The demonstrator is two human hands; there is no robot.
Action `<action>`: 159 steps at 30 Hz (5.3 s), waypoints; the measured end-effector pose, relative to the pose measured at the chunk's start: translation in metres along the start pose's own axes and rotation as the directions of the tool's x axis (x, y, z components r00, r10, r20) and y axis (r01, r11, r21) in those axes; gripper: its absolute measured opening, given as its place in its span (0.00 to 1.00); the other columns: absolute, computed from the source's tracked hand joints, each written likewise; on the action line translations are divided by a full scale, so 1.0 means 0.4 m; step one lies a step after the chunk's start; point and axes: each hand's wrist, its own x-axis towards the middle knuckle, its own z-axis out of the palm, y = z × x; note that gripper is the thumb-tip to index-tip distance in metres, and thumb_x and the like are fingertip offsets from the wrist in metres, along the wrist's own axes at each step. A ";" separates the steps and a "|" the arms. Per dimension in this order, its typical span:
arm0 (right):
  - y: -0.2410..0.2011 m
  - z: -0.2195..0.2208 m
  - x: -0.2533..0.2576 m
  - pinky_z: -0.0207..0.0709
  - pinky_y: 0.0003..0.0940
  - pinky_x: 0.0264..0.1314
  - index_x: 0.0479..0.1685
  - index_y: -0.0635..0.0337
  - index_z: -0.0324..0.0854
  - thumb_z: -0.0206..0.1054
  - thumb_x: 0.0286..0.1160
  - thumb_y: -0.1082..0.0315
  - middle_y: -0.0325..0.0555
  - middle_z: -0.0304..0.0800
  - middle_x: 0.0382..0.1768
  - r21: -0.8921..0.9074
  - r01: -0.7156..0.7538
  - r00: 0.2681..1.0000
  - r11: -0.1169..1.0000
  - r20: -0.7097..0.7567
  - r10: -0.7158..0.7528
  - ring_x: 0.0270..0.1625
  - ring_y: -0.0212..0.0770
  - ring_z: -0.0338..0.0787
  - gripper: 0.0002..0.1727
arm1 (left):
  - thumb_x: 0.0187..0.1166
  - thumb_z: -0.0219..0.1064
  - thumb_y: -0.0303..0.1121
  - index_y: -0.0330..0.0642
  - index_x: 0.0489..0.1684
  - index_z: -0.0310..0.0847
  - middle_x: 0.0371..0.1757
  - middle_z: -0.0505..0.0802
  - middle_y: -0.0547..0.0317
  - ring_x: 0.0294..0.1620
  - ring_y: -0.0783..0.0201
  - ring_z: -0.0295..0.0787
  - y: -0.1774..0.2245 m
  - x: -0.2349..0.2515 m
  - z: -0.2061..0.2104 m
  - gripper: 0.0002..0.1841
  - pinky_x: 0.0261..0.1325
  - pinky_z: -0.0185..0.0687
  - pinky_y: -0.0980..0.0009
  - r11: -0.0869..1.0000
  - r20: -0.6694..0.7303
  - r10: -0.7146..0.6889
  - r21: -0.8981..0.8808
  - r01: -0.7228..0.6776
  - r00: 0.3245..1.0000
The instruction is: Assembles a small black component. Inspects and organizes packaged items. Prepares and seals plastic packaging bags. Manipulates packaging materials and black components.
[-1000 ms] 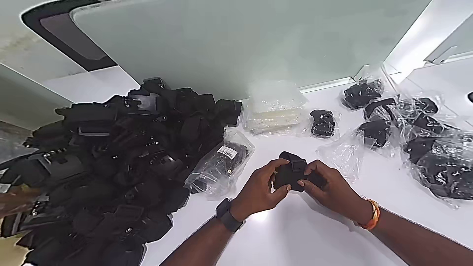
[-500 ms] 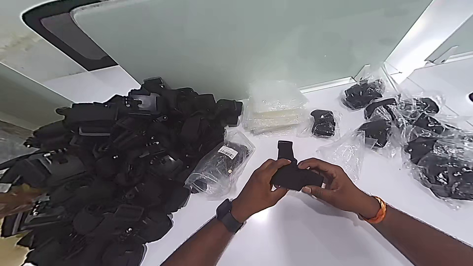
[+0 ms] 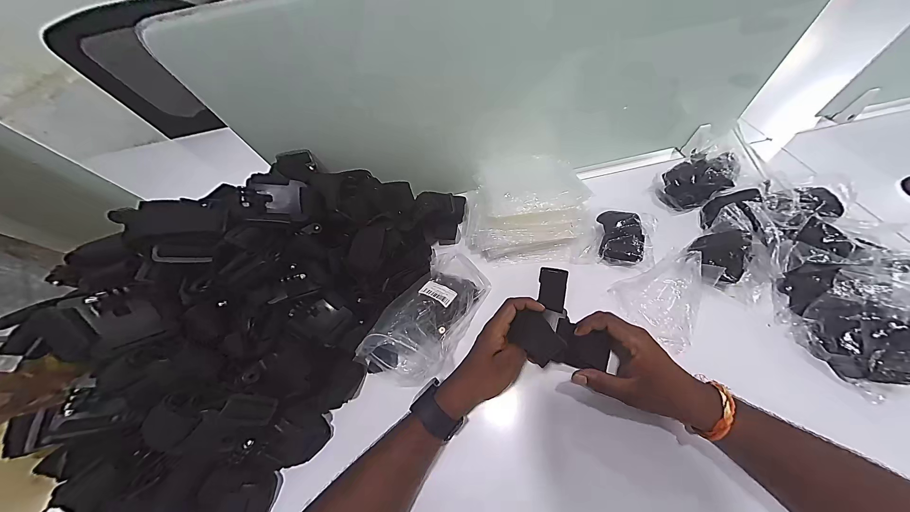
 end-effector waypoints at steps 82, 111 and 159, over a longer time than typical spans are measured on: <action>-0.041 0.021 -0.002 0.80 0.22 0.53 0.75 0.61 0.80 0.77 0.63 0.56 0.53 0.84 0.53 -0.522 -0.001 0.996 0.853 -0.080 -0.048 0.52 0.37 0.85 0.36 | 0.79 0.69 0.30 0.28 0.60 0.86 0.46 0.95 0.47 0.36 0.72 0.89 0.004 -0.044 0.095 0.17 0.43 0.87 0.79 0.845 -0.095 0.252 0.507 -0.171 0.963; -0.038 0.027 -0.009 0.80 0.20 0.58 0.74 0.60 0.81 0.77 0.62 0.62 0.55 0.85 0.55 -0.474 0.120 0.988 0.872 -0.028 -0.151 0.55 0.36 0.85 0.34 | 0.75 0.72 0.33 0.29 0.66 0.69 0.45 0.92 0.54 0.46 0.68 0.92 -0.005 -0.029 0.080 0.25 0.54 0.89 0.69 0.972 -0.111 -0.007 0.233 0.033 0.994; -0.067 0.065 -0.018 0.77 0.23 0.59 0.60 0.64 0.84 0.59 0.69 0.72 0.52 0.82 0.47 -0.480 0.236 0.960 0.845 -0.017 -0.278 0.53 0.39 0.82 0.20 | 0.69 0.74 0.16 0.32 0.60 0.64 0.57 0.89 0.50 0.57 0.59 0.93 0.014 -0.017 0.085 0.25 0.58 0.94 0.60 0.972 -0.172 -0.040 -0.235 -0.001 0.984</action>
